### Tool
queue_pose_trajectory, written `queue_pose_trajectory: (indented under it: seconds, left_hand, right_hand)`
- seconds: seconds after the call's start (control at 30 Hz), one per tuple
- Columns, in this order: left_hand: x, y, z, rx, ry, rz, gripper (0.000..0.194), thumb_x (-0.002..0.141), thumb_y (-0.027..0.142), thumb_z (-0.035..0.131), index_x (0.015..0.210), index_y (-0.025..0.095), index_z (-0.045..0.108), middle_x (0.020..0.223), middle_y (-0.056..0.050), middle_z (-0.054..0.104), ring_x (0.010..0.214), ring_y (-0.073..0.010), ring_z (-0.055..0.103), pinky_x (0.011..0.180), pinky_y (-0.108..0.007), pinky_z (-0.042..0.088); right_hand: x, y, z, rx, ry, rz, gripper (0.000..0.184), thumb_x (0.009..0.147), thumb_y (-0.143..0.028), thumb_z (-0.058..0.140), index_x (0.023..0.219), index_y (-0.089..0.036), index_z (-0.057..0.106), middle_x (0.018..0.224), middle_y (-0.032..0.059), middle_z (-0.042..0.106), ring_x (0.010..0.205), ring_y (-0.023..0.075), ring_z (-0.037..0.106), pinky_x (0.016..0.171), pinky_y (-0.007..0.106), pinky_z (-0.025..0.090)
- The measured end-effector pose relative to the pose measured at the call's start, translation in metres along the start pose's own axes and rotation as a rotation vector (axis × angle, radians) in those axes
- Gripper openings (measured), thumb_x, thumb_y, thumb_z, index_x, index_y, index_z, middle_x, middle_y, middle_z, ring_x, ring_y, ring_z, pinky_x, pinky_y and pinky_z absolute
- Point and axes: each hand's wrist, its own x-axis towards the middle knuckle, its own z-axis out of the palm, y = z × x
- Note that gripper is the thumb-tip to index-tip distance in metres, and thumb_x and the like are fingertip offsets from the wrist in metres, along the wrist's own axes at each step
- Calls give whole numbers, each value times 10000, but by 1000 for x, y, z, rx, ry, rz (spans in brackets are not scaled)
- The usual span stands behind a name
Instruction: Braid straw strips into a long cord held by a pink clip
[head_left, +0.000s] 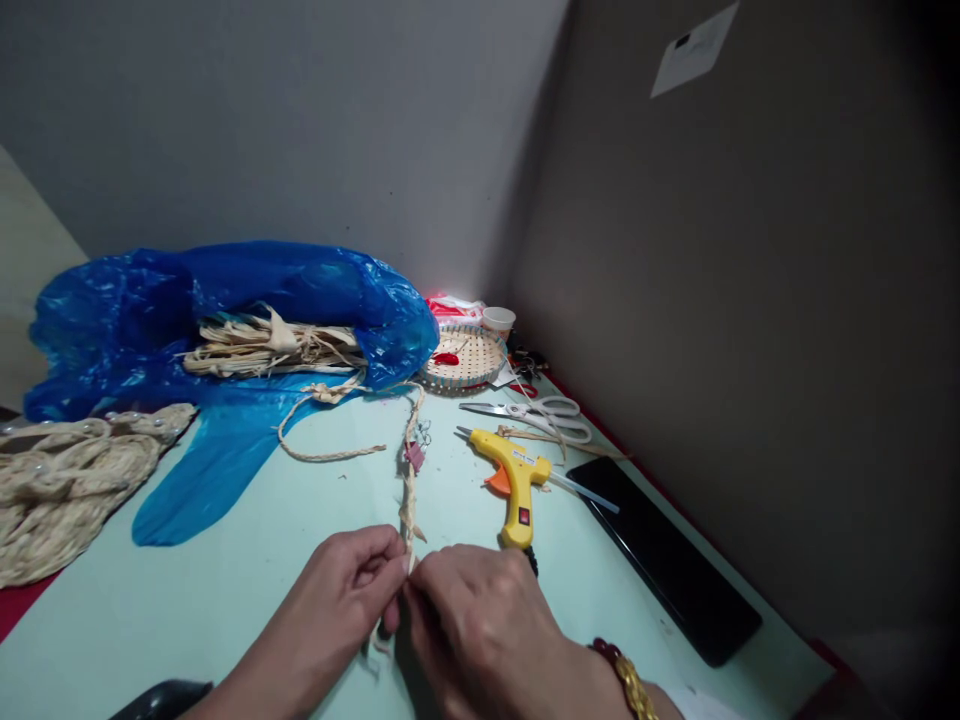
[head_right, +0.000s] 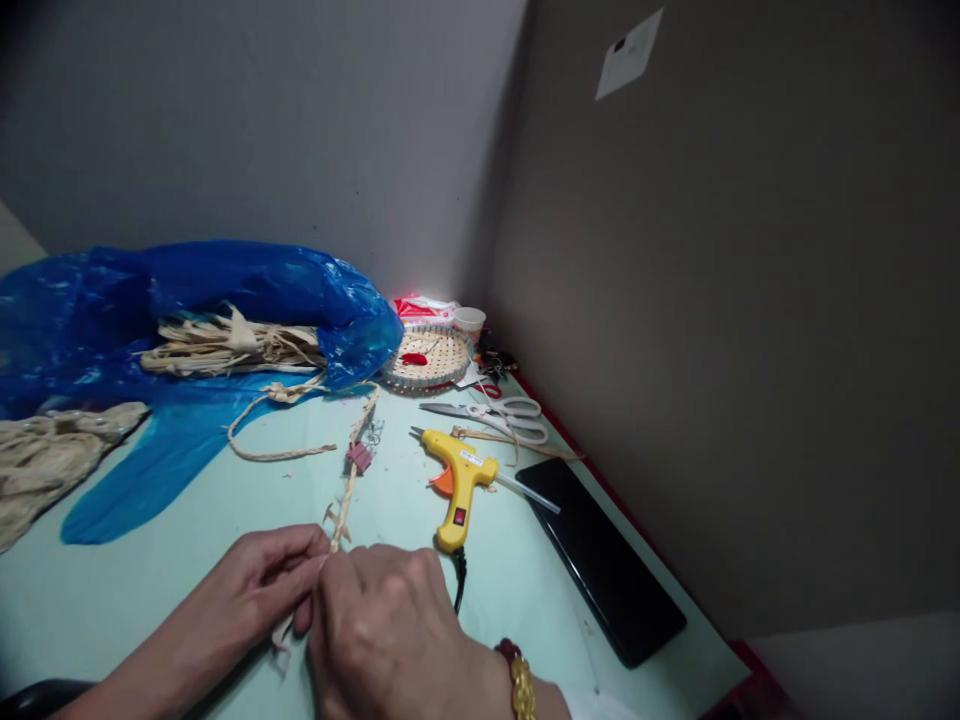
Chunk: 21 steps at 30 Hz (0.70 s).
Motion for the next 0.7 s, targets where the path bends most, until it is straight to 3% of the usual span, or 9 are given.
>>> queue_pose_trajectory:
  seconds: [0.17, 0.3, 0.37, 0.53, 0.6, 0.7]
  left_hand:
    - [-2, -5, -5, -231, -37, -36, 234, 815, 384, 581, 725, 173, 628, 693, 1, 608, 664, -152, 527, 593, -227, 398]
    - [-4, -6, -6, -268, -19, -67, 243, 794, 404, 615, 747, 168, 648, 659, 2, 597, 656, -155, 538, 630, -236, 432]
    - [-6, -4, -5, -272, 25, -81, 240, 773, 410, 629, 725, 175, 641, 630, 7, 585, 652, -161, 546, 633, -241, 447]
    - [-12, 6, 2, -322, 105, -139, 295, 742, 472, 626, 646, 194, 596, 598, 17, 578, 569, -141, 547, 540, -216, 443]
    - [-13, 9, 3, -314, 99, -144, 317, 745, 499, 614, 661, 195, 597, 581, 23, 559, 524, -126, 515, 500, -204, 415]
    - [-12, 7, 1, -219, 126, -103, 323, 743, 504, 613, 674, 189, 608, 558, 32, 530, 474, -105, 436, 447, -192, 338]
  right_hand:
    - [-4, -2, 7, -242, 43, -207, 169, 804, -46, 429, 773, -136, 569, 620, 41, 555, 488, 169, 457, 433, 314, 227]
    - [-2, -3, 8, -275, 155, -293, 135, 806, -64, 481, 777, -117, 601, 580, 30, 535, 497, 163, 449, 430, 320, 206]
    - [1, -1, 5, -127, 199, -208, 138, 828, -131, 497, 750, -134, 611, 569, 23, 544, 514, 155, 459, 461, 312, 257]
    - [5, 7, -10, 280, 133, 332, 115, 863, -272, 593, 922, -172, 603, 853, 40, 620, 819, 179, 561, 750, 316, 417]
    - [6, 9, -15, 385, 52, 411, 191, 876, -314, 607, 1019, -187, 593, 974, 46, 613, 935, 185, 556, 824, 311, 422]
    - [7, 10, -18, 470, -59, 411, 192, 920, -297, 547, 1079, -206, 602, 1049, 50, 615, 1002, 185, 545, 870, 304, 409]
